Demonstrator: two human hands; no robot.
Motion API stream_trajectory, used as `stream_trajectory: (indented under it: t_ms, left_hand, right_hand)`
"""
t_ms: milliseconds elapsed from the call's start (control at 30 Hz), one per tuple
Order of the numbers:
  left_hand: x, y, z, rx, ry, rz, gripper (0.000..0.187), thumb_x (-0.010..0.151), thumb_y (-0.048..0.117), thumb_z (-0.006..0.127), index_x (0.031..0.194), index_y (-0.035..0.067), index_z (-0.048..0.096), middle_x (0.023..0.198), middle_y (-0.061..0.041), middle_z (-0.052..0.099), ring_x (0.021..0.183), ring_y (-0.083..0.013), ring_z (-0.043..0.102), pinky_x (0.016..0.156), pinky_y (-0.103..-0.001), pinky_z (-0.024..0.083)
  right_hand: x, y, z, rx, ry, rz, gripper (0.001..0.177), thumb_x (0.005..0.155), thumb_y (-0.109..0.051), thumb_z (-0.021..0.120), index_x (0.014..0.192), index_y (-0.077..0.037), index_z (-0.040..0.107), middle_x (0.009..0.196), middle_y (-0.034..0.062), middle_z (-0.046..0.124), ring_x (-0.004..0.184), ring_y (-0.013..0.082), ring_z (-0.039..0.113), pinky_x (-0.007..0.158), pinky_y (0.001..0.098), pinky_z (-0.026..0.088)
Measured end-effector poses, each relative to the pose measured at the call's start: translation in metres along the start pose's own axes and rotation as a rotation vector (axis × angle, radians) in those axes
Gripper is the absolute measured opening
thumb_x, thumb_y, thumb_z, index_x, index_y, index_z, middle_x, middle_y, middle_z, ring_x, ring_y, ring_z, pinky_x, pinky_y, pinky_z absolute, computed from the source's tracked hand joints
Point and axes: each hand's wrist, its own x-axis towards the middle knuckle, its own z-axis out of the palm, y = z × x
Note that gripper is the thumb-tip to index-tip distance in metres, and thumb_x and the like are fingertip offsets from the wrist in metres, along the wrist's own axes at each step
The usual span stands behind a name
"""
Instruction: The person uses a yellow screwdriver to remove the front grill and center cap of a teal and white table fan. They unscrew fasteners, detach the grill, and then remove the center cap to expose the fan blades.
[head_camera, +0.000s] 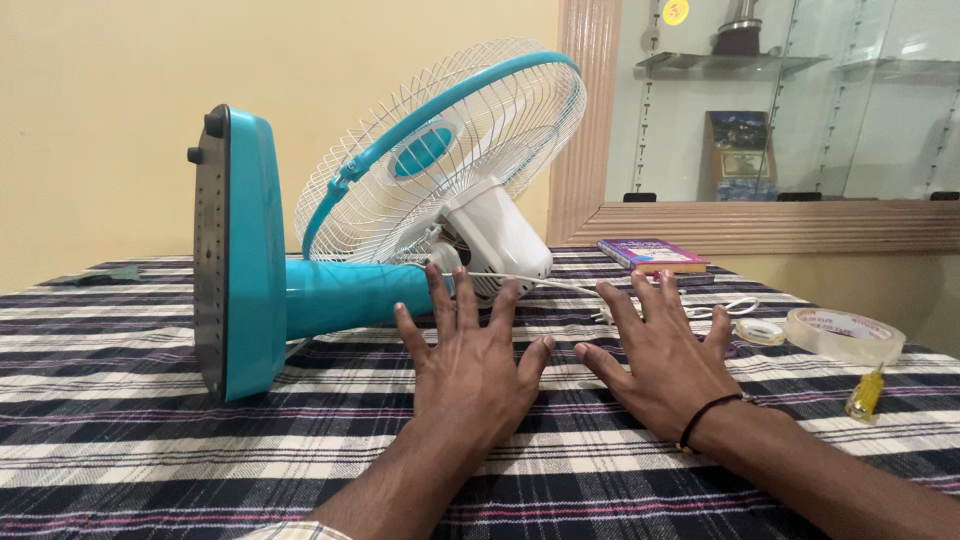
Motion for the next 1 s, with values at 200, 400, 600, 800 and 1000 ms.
stream_trajectory:
  t_ms: [200, 400, 600, 800, 1000]
  left_hand:
    - [0.0008, -0.0018, 0.0031, -0.006, 0.036, 0.030, 0.082, 0.095, 0.066, 0.033, 0.165, 0.030, 0.010, 0.169, -0.024, -0.015, 0.143, -0.0383, -0.040, 0.106, -0.077, -0.021]
    - [0.0016, -0.0010, 0.0027, -0.009, 0.027, 0.022, 0.079, 0.096, 0.064, 0.032, 0.165, 0.029, 0.012, 0.170, -0.024, -0.014, 0.144, -0.0389, -0.039, 0.107, -0.078, -0.020]
    - [0.0002, -0.0017, 0.0023, -0.014, 0.059, 0.039, 0.079, 0.096, 0.063, 0.033, 0.163, 0.026, 0.017, 0.169, -0.026, -0.011, 0.145, -0.0404, -0.036, 0.107, -0.078, -0.018]
    - [-0.0010, -0.0017, 0.0033, -0.022, 0.051, 0.029, 0.079, 0.096, 0.063, 0.034, 0.163, 0.025, 0.018, 0.170, -0.025, -0.009, 0.146, -0.0394, -0.034, 0.108, -0.077, -0.018]
    - [0.0012, -0.0016, 0.0036, -0.030, 0.028, 0.019, 0.078, 0.096, 0.063, 0.034, 0.163, 0.027, 0.017, 0.169, -0.025, -0.011, 0.145, -0.0395, -0.036, 0.107, -0.078, -0.020]
  right_hand:
    - [-0.0027, 0.0005, -0.0019, 0.022, 0.039, -0.029, 0.084, 0.090, -0.072, 0.041, 0.162, -0.033, 0.021, 0.170, 0.0143, 0.011, 0.154, 0.0327, 0.004, 0.110, 0.0798, 0.007]
    - [-0.0024, -0.0018, -0.0032, 0.010, 0.025, -0.019, 0.084, 0.090, -0.073, 0.041, 0.161, -0.034, 0.020, 0.170, 0.0143, 0.010, 0.153, 0.0333, 0.004, 0.110, 0.0798, 0.007]
    - [-0.0031, -0.0020, -0.0040, 0.011, 0.019, -0.025, 0.083, 0.091, -0.072, 0.042, 0.161, -0.034, 0.020, 0.169, 0.0147, 0.012, 0.154, 0.0338, 0.005, 0.110, 0.0799, 0.008]
    - [-0.0037, -0.0022, -0.0037, 0.010, 0.007, -0.017, 0.081, 0.092, -0.070, 0.041, 0.161, -0.035, 0.020, 0.170, 0.0136, 0.012, 0.154, 0.0333, 0.005, 0.111, 0.0800, 0.008]
    - [-0.0029, -0.0020, -0.0038, 0.004, 0.026, -0.037, 0.083, 0.091, -0.071, 0.041, 0.162, -0.035, 0.019, 0.169, 0.0153, 0.011, 0.153, 0.0342, 0.004, 0.110, 0.0797, 0.008]
